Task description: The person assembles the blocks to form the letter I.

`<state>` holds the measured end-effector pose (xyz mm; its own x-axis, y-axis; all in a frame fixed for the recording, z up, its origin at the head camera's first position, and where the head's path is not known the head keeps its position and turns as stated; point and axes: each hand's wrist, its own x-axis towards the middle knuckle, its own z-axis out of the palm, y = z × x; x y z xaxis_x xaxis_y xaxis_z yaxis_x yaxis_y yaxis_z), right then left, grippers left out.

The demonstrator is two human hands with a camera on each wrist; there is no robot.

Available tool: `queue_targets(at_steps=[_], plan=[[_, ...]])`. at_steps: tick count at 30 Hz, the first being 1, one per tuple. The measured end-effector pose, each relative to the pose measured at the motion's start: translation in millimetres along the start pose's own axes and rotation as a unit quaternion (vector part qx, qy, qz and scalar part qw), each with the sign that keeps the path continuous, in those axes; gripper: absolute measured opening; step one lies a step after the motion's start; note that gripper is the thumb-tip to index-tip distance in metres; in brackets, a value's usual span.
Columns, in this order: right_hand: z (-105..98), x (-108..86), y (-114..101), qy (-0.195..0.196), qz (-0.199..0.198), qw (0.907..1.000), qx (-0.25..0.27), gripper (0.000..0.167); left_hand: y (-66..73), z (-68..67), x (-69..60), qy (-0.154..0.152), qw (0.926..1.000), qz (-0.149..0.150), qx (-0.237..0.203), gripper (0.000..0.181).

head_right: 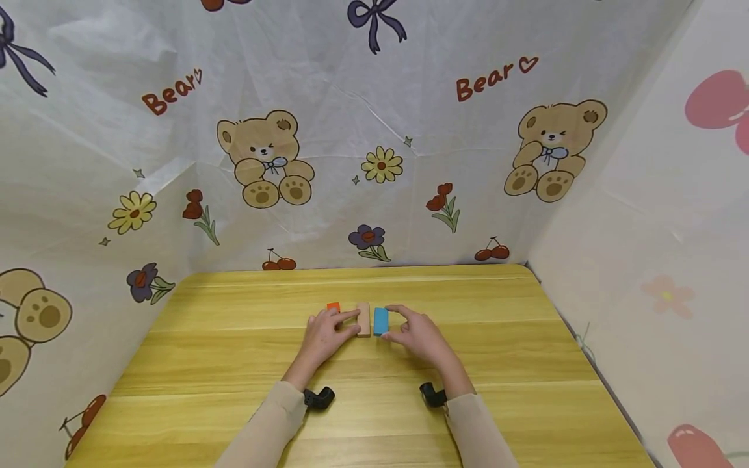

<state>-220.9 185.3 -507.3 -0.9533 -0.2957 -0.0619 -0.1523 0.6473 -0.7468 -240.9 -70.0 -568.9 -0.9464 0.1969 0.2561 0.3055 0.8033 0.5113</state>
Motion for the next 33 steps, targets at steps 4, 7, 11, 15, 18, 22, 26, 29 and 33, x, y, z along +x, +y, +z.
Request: queue_targets(at_steps=[4, 7, 11, 15, 18, 22, 26, 29, 33], plan=[[1, -1.7, -3, -0.001, 0.0, 1.0, -0.002, 0.064, 0.5, -0.6, -0.2, -0.001, 1.0, -0.001, -0.004, 0.042], [1, -2.8, -5, -0.003, 0.001, 1.0, -0.004, 0.064, 1.0, -1.1, -0.6, -0.002, 1.0, -0.001, -0.007, 0.042], [3, -3.5, -8, -0.005, -0.003, 1.0, -0.003, 0.064, 0.8, -1.1, -0.7, -0.002, 1.0, -0.001, -0.004, 0.042], [5, -4.3, -9, -0.01, -0.004, 0.9999, 0.0, 0.063, 0.5, -1.4, -0.5, -0.002, 1.0, 0.0, -0.006, 0.042], [7, -4.9, -10, -0.014, -0.002, 0.9999, 0.0, 0.062, 0.4, -1.7, -0.6, -0.002, 1.0, -0.001, -0.008, 0.042], [9, -5.1, -11, -0.016, -0.001, 0.9999, -0.006, 0.062, 0.4, -1.5, -1.2, -0.002, 1.0, -0.001, -0.004, 0.042], [10, -5.6, -11, -0.021, 0.0, 0.9997, -0.009, 0.063, 1.3, -1.7, -1.2, 0.001, 1.0, 0.0, -0.002, 0.042], [10, -5.8, -11, -0.026, -0.005, 0.9996, -0.007, 0.063, 1.4, -1.9, -0.7, 0.003, 1.0, 0.001, -0.002, 0.042], [13, -6.0, -10, -0.031, -0.011, 0.9994, -0.008, 0.063, 1.6, -2.0, -0.8, 0.002, 1.0, 0.002, -0.004, 0.043]])
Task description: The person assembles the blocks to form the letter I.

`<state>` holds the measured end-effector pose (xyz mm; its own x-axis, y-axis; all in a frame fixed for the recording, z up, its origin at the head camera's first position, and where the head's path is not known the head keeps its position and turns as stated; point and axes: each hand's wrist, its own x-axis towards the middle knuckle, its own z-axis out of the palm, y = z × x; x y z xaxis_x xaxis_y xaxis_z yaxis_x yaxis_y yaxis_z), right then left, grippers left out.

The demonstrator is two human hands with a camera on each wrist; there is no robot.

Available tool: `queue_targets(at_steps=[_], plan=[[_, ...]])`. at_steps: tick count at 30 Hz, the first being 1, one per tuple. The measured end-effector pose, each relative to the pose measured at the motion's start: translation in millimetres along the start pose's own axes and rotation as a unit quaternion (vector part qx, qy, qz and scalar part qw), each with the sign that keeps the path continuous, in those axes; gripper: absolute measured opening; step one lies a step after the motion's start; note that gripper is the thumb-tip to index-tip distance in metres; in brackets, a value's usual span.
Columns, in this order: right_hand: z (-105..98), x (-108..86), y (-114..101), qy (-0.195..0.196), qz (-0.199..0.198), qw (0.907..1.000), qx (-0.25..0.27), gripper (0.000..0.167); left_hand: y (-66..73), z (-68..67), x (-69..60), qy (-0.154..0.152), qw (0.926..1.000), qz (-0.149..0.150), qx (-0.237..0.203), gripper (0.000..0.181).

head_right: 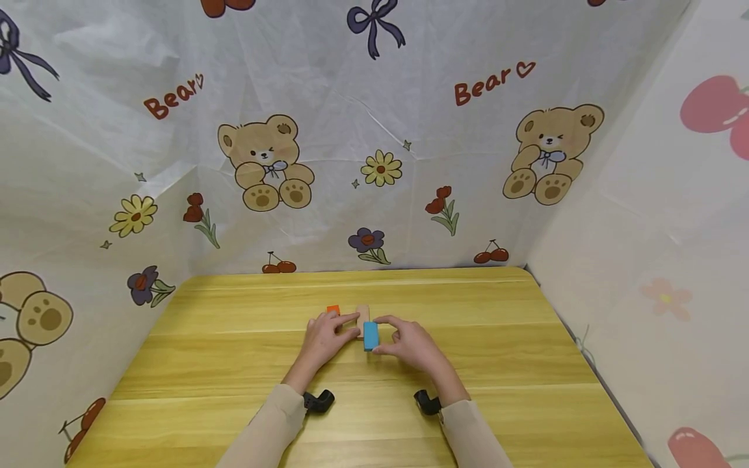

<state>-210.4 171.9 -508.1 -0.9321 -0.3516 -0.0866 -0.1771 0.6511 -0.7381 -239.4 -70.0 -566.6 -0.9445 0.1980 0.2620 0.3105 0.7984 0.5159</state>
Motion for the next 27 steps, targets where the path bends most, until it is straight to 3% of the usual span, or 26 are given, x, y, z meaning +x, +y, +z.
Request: queue_targets(at_steps=[27], plan=[[14, 2.7, 7, -0.018, -0.009, 0.9998, -0.007, 0.063, -1.0, 0.8, 0.8, -0.002, 1.0, 0.001, 0.002, 0.044]])
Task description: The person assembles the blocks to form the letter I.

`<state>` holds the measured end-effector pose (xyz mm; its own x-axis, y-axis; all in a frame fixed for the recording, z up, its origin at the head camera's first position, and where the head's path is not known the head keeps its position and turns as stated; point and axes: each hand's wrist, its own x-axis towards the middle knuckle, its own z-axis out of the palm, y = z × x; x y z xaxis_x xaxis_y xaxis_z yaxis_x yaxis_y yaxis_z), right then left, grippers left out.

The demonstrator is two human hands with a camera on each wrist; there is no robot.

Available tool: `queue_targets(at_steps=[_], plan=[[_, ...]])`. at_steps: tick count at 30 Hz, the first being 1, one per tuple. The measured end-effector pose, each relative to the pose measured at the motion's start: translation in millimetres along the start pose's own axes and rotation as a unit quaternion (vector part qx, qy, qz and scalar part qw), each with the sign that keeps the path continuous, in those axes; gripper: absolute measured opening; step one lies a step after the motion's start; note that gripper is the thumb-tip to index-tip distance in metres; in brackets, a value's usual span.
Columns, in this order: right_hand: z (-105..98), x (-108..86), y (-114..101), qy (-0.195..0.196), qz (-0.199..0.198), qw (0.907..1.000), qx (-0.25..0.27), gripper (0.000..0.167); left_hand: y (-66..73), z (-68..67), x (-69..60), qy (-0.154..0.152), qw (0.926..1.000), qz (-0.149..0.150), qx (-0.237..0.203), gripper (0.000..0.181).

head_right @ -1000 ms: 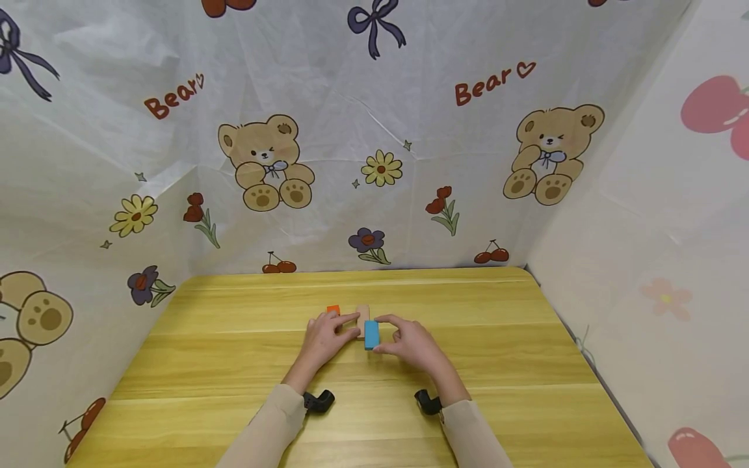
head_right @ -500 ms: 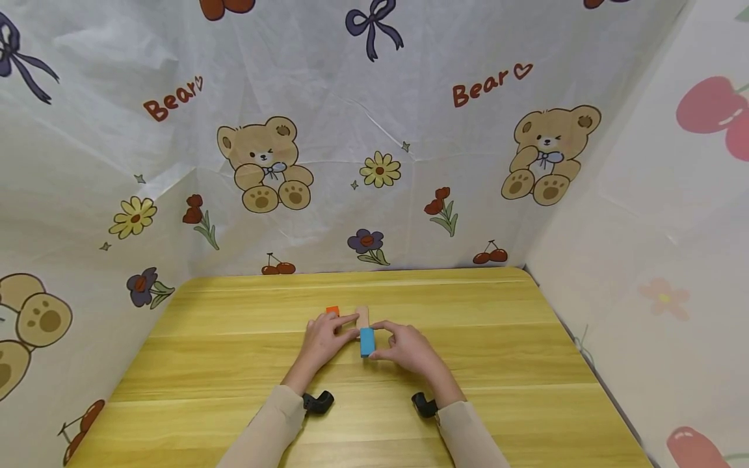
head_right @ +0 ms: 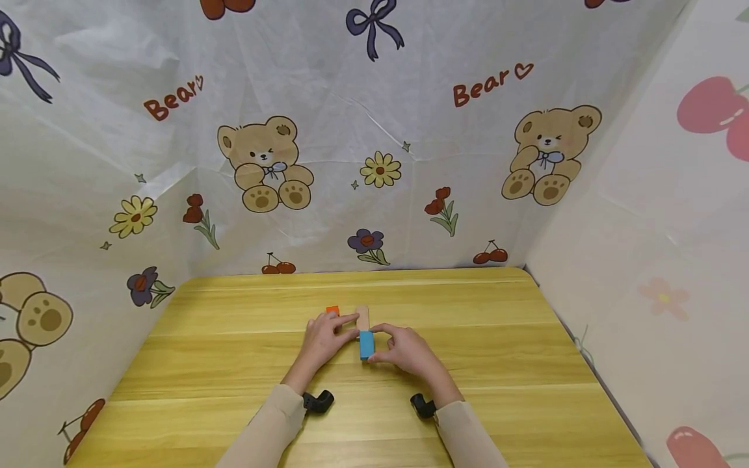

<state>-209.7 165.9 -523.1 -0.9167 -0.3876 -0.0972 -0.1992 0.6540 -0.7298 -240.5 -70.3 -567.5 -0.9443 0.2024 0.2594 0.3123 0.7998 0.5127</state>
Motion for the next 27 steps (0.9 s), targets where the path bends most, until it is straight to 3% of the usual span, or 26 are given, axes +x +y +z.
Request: queue_targets(at_steps=[15, 27], plan=[[6.1, 2.1, 4.4, -0.012, 0.003, 0.9996, -0.023, 0.064, 0.7, -0.8, -0.3, 0.0, 1.0, -0.002, -0.007, 0.043], [9.0, 2.0, 2.7, 0.0, 0.009, 0.9987, -0.051, 0.062, 2.3, -2.3, -0.5, -0.003, 0.9999, -0.005, -0.01, 0.043]])
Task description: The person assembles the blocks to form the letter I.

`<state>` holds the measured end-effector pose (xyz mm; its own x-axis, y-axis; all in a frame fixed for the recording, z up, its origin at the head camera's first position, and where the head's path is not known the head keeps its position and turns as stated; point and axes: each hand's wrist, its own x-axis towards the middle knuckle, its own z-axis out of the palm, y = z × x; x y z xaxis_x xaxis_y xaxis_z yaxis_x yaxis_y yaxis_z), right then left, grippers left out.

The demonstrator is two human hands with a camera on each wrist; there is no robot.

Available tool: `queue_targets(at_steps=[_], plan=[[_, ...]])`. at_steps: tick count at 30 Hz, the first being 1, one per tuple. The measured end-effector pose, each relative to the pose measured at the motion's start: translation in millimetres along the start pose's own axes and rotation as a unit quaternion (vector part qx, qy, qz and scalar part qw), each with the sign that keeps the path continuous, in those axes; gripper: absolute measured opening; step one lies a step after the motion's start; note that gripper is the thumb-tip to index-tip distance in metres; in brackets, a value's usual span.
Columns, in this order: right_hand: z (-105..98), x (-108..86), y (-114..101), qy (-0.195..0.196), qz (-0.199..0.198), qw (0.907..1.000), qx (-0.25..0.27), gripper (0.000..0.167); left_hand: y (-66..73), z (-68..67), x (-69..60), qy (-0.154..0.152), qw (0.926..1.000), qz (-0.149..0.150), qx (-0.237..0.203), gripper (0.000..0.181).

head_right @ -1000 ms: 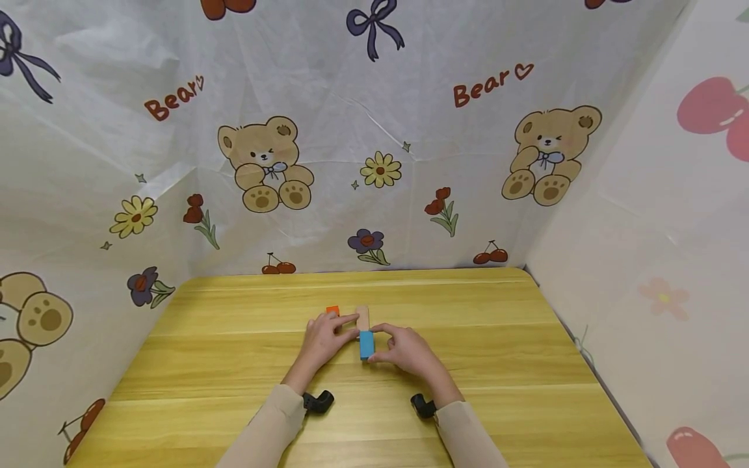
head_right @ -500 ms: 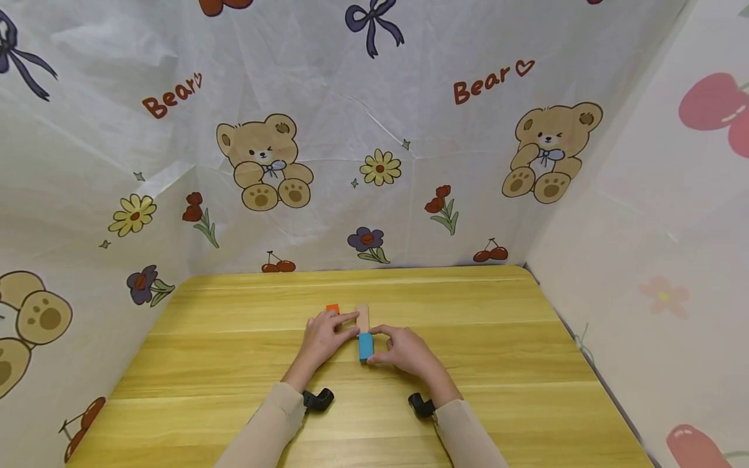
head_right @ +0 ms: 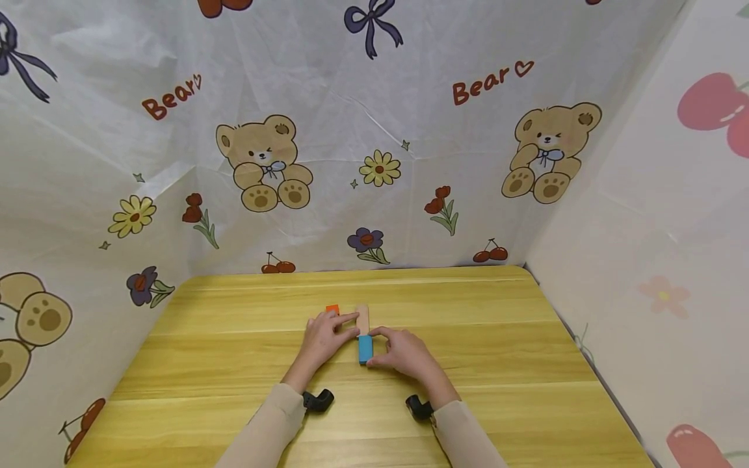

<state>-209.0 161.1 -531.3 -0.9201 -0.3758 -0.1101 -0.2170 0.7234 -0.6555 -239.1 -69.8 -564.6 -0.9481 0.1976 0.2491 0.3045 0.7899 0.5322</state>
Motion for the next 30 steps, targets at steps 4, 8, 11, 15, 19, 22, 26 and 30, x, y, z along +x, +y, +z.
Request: queue_targets(at_steps=[4, 8, 11, 15, 19, 22, 26, 30], plan=[[2.2, 0.5, -1.9, 0.006, 0.002, 0.9998, -0.02, 0.061, -0.2, 0.2, 0.4, -0.001, 1.0, -0.001, -0.001, 0.042], [4.5, 1.0, -2.9, 0.009, 0.002, 0.9994, -0.034, 0.062, -0.6, 0.8, 0.7, -0.002, 1.0, -0.001, 0.002, 0.042], [5.5, 1.4, -3.1, 0.011, 0.001, 0.9991, -0.042, 0.062, -1.0, 1.2, 1.2, -0.003, 1.0, 0.0, 0.005, 0.042], [6.1, 1.3, -3.5, 0.012, -0.001, 0.9987, -0.05, 0.062, -0.8, 1.0, 1.3, -0.005, 1.0, 0.0, 0.008, 0.043], [6.0, 0.7, -4.5, 0.016, -0.005, 0.9978, -0.065, 0.066, -0.9, 1.0, 1.3, -0.005, 0.9999, 0.002, 0.012, 0.043], [5.2, -0.3, -5.9, 0.016, -0.009, 0.9968, -0.077, 0.073, -1.4, 1.3, 1.5, -0.004, 0.9999, 0.002, 0.012, 0.044], [4.3, -2.0, -8.2, 0.01, -0.013, 0.9961, -0.087, 0.081, -1.6, 1.3, 1.5, -0.005, 0.9999, 0.001, 0.014, 0.044], [4.2, -3.0, -8.7, 0.005, -0.018, 0.9951, -0.098, 0.082, -1.5, 1.2, 0.8, -0.006, 0.9998, 0.003, 0.018, 0.044]])
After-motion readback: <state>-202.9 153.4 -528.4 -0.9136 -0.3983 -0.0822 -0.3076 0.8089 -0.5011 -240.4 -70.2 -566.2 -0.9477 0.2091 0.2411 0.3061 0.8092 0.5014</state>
